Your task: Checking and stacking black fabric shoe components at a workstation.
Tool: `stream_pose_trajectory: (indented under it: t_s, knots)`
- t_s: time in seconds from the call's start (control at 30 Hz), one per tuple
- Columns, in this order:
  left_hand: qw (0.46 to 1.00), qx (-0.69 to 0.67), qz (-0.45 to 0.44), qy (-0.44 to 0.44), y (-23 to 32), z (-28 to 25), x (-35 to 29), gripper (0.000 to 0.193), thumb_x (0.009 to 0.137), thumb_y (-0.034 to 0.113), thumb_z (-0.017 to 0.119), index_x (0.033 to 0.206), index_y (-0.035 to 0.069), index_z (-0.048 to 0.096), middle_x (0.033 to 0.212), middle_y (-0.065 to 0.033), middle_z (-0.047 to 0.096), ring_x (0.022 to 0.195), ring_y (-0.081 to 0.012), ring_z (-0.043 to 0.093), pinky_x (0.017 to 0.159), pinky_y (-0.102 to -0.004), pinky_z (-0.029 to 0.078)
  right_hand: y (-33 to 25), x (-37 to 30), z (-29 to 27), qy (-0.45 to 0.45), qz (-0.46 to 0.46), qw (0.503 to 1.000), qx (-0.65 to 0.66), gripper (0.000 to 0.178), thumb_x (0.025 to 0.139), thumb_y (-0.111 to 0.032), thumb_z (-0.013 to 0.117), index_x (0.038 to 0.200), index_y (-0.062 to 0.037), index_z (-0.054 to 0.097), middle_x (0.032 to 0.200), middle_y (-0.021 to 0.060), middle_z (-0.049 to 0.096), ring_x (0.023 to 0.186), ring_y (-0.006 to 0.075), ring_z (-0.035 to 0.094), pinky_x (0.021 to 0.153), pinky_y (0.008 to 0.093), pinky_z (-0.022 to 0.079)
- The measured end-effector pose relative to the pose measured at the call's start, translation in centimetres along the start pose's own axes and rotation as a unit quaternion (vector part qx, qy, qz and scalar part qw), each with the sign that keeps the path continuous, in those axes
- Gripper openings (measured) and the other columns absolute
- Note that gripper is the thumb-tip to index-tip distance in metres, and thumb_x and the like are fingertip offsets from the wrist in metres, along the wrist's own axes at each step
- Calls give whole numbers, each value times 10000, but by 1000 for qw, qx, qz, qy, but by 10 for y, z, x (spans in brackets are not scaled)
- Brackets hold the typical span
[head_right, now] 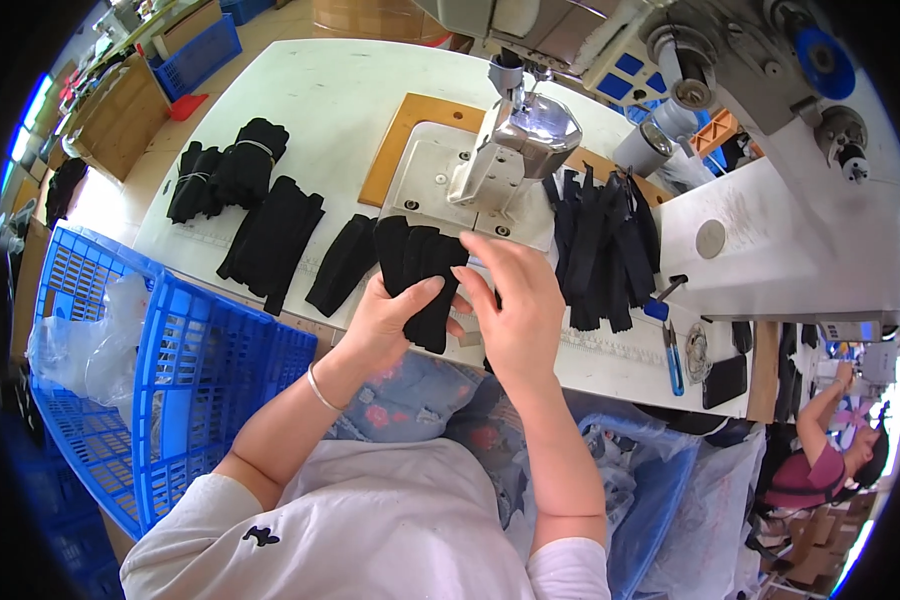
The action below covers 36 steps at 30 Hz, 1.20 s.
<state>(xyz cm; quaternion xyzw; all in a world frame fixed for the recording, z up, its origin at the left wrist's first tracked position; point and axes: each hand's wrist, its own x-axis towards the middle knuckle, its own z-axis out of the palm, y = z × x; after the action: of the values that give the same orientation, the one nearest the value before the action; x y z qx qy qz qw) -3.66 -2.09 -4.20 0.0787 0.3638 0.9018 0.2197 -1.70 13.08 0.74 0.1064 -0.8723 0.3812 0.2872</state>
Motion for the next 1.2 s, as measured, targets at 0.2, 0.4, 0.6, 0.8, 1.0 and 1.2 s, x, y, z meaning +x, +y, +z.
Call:
stream_pose_trajectory:
  t_s: [0.2, 0.4, 0.6, 0.8, 1.0, 1.2]
  knots:
    - [1000, -1, -8, 7, 3, 4, 0, 233, 951, 139, 610, 1133, -8, 617, 973, -72, 673, 816, -163, 677, 629, -304, 590, -3, -5, 8, -1, 6, 1000, -28, 272, 764, -14, 754, 1016, -73, 668, 914, 56, 638, 805, 219, 631, 688, 349, 492]
    - [999, 16, -32, 6, 6, -1, -1, 242, 969, 193, 588, 1118, 3, 598, 900, -95, 667, 761, -172, 670, 620, -308, 574, -5, -2, 6, 2, 15, 999, -39, 210, 762, -13, 755, 924, -53, 627, 959, 56, 648, 878, 229, 634, 729, 348, 496]
    - [999, 8, -48, 15, 7, 0, -1, 276, 985, 247, 562, 1083, -8, 601, 839, -116, 670, 686, -177, 663, 594, -301, 551, 2, -6, 10, 18, -103, 990, -96, 199, 754, -17, 745, 888, -84, 613, 1030, 57, 686, 921, 260, 638, 829, 367, 478]
    - [997, -29, -70, 23, 11, 1, 3, 286, 989, 238, 542, 1123, -13, 573, 911, -144, 680, 754, -211, 681, 623, -330, 567, 6, -11, -1, 71, -69, 995, -6, 184, 789, 23, 728, 923, -38, 616, 975, 79, 677, 807, 182, 656, 726, 321, 523]
    - [996, -61, -58, 16, 11, 0, 2, 335, 975, 226, 589, 1198, -19, 538, 1128, -152, 633, 929, -240, 667, 709, -379, 594, 23, 9, -62, -1, 224, 947, 230, 263, 870, 0, 671, 1130, 2, 637, 1007, 91, 661, 724, 87, 616, 634, 233, 527]
    - [998, -32, -57, 0, 8, -1, 3, 313, 962, 221, 616, 1179, -4, 586, 1096, -116, 650, 908, -224, 673, 704, -368, 592, 44, -7, -48, -65, 191, 980, 4, 291, 842, -23, 691, 1130, -26, 654, 1065, 79, 669, 910, 178, 642, 755, 303, 513]
